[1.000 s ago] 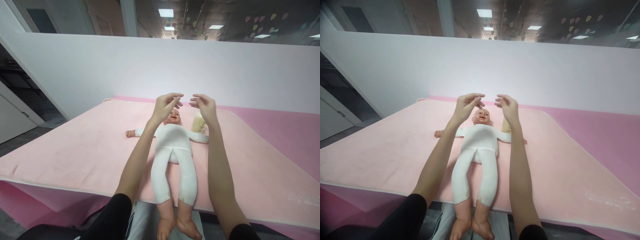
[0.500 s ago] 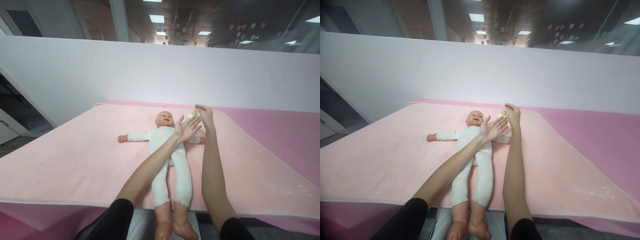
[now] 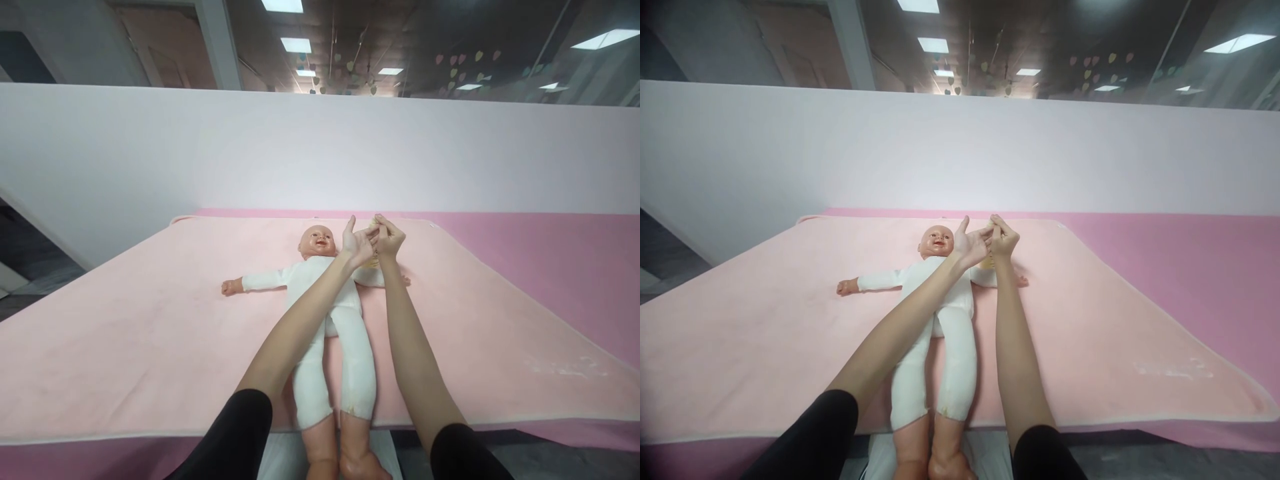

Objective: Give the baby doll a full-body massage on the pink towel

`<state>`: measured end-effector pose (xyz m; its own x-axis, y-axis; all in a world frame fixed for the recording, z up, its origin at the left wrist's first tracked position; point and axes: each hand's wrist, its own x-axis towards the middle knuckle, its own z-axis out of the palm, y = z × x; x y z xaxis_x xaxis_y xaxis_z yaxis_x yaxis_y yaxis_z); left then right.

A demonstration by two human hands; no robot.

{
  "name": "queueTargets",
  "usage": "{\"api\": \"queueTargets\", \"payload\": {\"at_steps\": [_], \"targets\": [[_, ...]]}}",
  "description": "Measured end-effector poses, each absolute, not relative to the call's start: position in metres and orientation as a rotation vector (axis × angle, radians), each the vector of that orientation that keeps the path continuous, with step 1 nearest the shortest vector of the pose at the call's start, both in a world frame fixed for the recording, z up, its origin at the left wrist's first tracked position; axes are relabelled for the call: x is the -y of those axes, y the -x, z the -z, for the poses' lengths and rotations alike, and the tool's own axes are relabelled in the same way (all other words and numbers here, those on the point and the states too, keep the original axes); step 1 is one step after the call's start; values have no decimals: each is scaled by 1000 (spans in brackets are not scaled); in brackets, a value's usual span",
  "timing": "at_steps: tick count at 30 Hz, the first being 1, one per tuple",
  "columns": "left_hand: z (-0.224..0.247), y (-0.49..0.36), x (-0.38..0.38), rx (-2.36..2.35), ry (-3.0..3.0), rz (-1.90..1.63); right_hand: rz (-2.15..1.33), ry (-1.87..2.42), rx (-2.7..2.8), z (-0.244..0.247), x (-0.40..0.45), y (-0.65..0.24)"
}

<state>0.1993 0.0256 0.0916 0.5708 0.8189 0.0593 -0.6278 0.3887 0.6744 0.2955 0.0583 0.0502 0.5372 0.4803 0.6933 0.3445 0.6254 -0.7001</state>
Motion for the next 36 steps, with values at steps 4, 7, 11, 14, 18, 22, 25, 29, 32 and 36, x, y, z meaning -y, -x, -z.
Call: {"api": "queueTargets", "payload": {"at_steps": [4, 7, 11, 14, 18, 22, 25, 29, 32, 36], "targets": [[-76, -180, -22, -465, -1021, -991, -9, 979, 1096, -54, -55, -299], [-48, -153, -9, -655, -1427, -1064, 76, 1083, 1187, -65, -51, -304], [-22, -111, 19, -701, -1902, -1025, 283, 1151, 1258, -83, -44, -295], [-21, -87, 36, -751, -2242, -934, 359, 1095, 1265, -98, -35, -284], [-23, -66, 44, -734, -2546, -674, 290, 1053, 1262, -120, -17, -276], [-20, -59, 44, -963, -2574, -588, 146, 966, 1241, -135, 3, -257], [-16, -58, 43, -1168, -2530, -630, 59, 942, 1326, -125, 19, -227], [-6, -43, 37, -1354, -2463, -651, -7, 981, 1937, -75, 45, -196], [4, -23, 30, -1432, -2391, -647, -69, 989, 2152, -33, 58, -196], [12, -9, 24, -1485, -2417, -707, -224, 940, 2065, -6, 59, -207]]}}
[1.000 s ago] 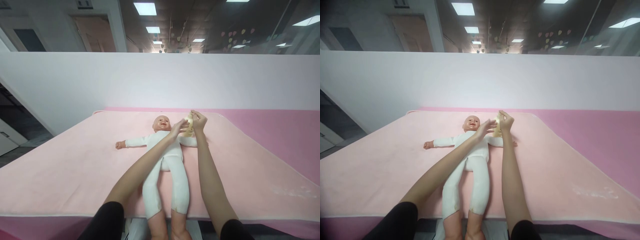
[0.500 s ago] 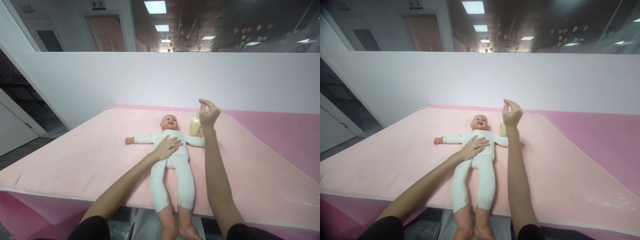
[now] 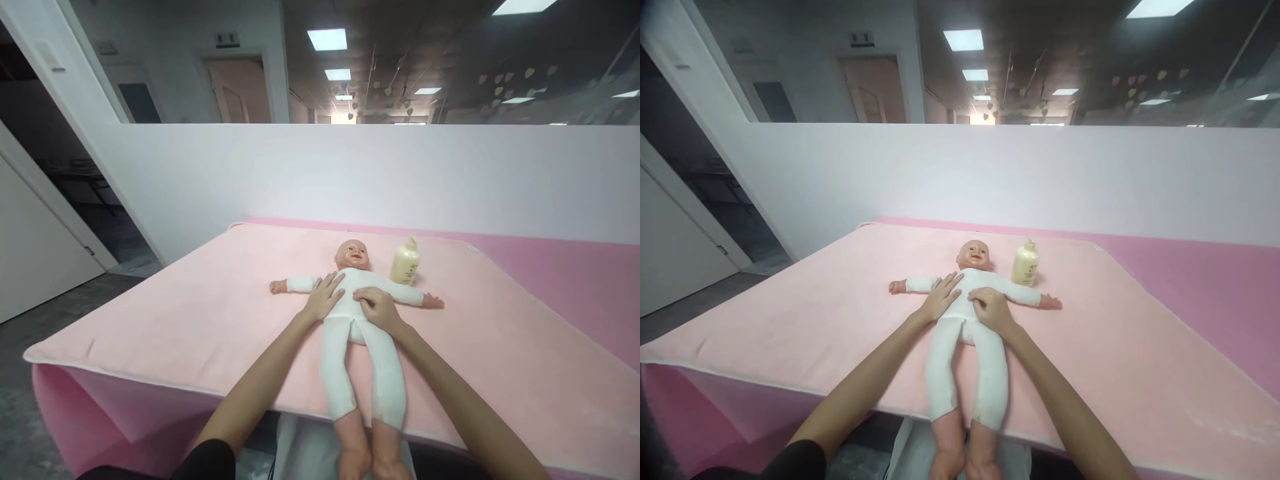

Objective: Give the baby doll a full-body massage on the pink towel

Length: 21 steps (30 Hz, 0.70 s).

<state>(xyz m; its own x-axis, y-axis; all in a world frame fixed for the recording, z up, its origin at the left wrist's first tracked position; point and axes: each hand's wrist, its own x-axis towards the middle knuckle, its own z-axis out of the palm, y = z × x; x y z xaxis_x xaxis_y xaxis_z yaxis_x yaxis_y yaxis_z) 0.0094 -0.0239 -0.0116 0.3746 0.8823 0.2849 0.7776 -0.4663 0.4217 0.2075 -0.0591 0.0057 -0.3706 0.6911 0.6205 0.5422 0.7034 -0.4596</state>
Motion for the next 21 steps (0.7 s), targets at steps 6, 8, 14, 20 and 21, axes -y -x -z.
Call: {"api": "queueTargets", "payload": {"at_steps": [6, 8, 14, 20, 21], "targets": [[8, -11, 23, -1689, -2454, -790, -398, 927, 2358, -14, 56, -206], [7, -11, 23, -1714, -2443, -800, -402, 1008, 2390, -16, 54, -205], [9, -13, 21, -1692, -2387, -811, -345, 1321, 2314, -11, 47, -205], [8, -17, 23, -1688, -2358, -821, -363, 1534, 2144, -3, 40, -210], [7, -18, 23, -1690, -2345, -810, -378, 1529, 2138, -3, 39, -212]]}}
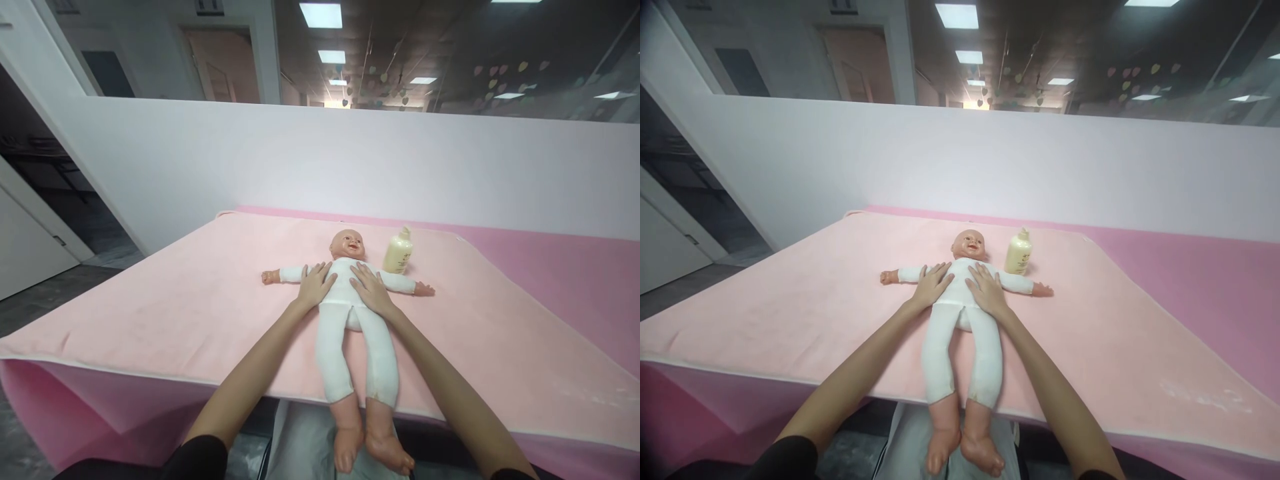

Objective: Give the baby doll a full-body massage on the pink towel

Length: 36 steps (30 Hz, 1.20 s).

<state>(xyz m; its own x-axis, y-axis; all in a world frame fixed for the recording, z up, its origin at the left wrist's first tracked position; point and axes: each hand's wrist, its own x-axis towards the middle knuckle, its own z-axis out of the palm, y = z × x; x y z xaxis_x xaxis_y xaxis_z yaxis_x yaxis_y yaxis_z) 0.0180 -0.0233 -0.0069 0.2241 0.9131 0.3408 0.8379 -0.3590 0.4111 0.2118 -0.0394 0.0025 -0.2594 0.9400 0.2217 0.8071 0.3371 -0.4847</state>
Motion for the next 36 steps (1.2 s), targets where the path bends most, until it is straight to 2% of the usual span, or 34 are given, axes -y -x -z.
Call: {"api": "queueTargets", "payload": {"at_steps": [7, 15, 19, 25, 29, 36], "targets": [[2, -24, 28, -1649, -2250, -831, -413, 1538, 2074, 4, 36, -223], [-7, -35, 43, -1176, -1727, -1292, -275, 1696, 1900, 14, 31, -229], [-11, -40, 50, -807, -1776, -1110, -246, 1648, 1836, 17, 31, -229], [-15, -38, 52, -717, -2058, -897, -251, 1588, 1790, 19, 31, -230], [-16, -38, 51, -831, -2339, -707, -265, 1562, 1756, 21, 30, -231], [-5, -42, 25, -1310, -2442, -516, -240, 1490, 1733, 28, 25, -232]]}}
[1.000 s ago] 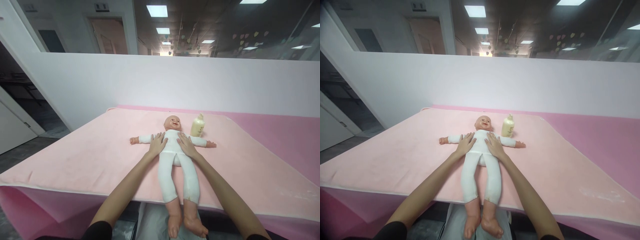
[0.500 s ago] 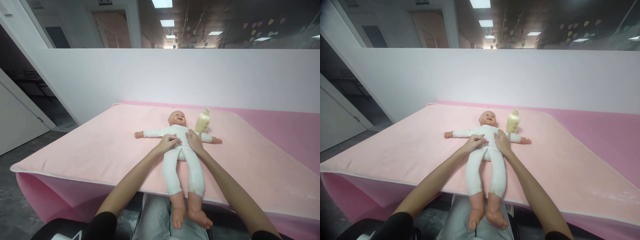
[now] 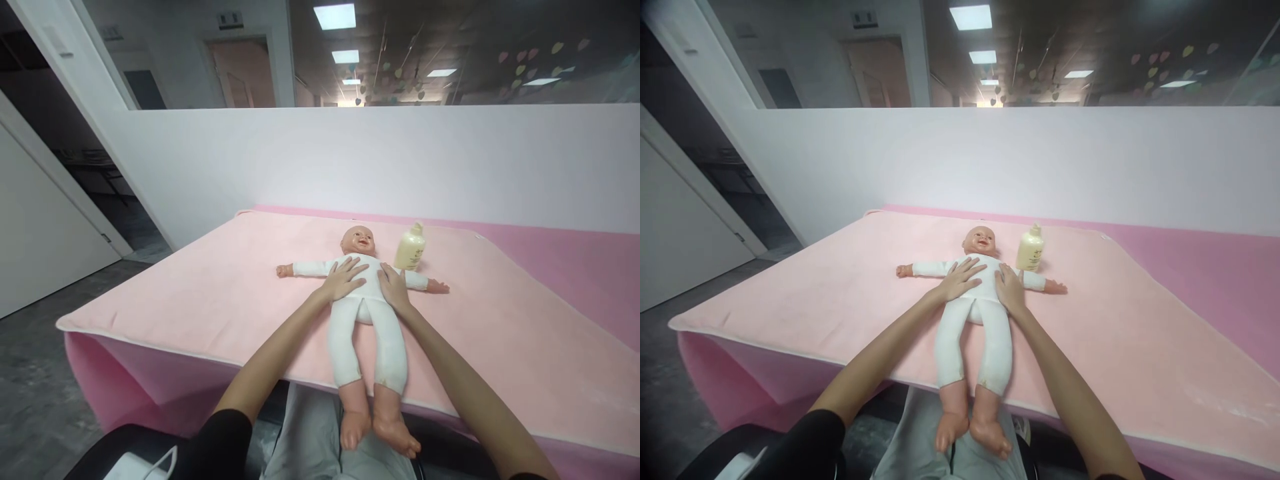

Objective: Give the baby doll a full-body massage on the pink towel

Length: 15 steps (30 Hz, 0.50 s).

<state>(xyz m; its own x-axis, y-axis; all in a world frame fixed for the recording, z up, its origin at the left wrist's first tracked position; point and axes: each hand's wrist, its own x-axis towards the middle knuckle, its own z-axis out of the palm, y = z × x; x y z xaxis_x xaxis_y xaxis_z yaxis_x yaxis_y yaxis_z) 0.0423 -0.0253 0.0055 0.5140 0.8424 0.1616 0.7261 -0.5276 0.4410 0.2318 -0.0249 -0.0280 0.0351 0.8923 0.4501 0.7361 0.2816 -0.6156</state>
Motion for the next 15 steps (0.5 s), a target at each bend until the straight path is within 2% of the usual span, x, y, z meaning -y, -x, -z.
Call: {"api": "queueTargets", "payload": {"at_steps": [3, 7, 9, 15], "targets": [[1, -40, 14, -1440, -2431, -573, -145, 1386, 1714, 24, 30, -232], [7, -29, 11, -1575, -2465, -718, 28, 823, 2028, 9, 46, -226], [9, -22, 12, -1646, -2515, -764, -24, 642, 2191, 2, 54, -219], [7, -19, 17, -1877, -2528, -874, -394, 978, 2333, -7, 58, -208]]}}
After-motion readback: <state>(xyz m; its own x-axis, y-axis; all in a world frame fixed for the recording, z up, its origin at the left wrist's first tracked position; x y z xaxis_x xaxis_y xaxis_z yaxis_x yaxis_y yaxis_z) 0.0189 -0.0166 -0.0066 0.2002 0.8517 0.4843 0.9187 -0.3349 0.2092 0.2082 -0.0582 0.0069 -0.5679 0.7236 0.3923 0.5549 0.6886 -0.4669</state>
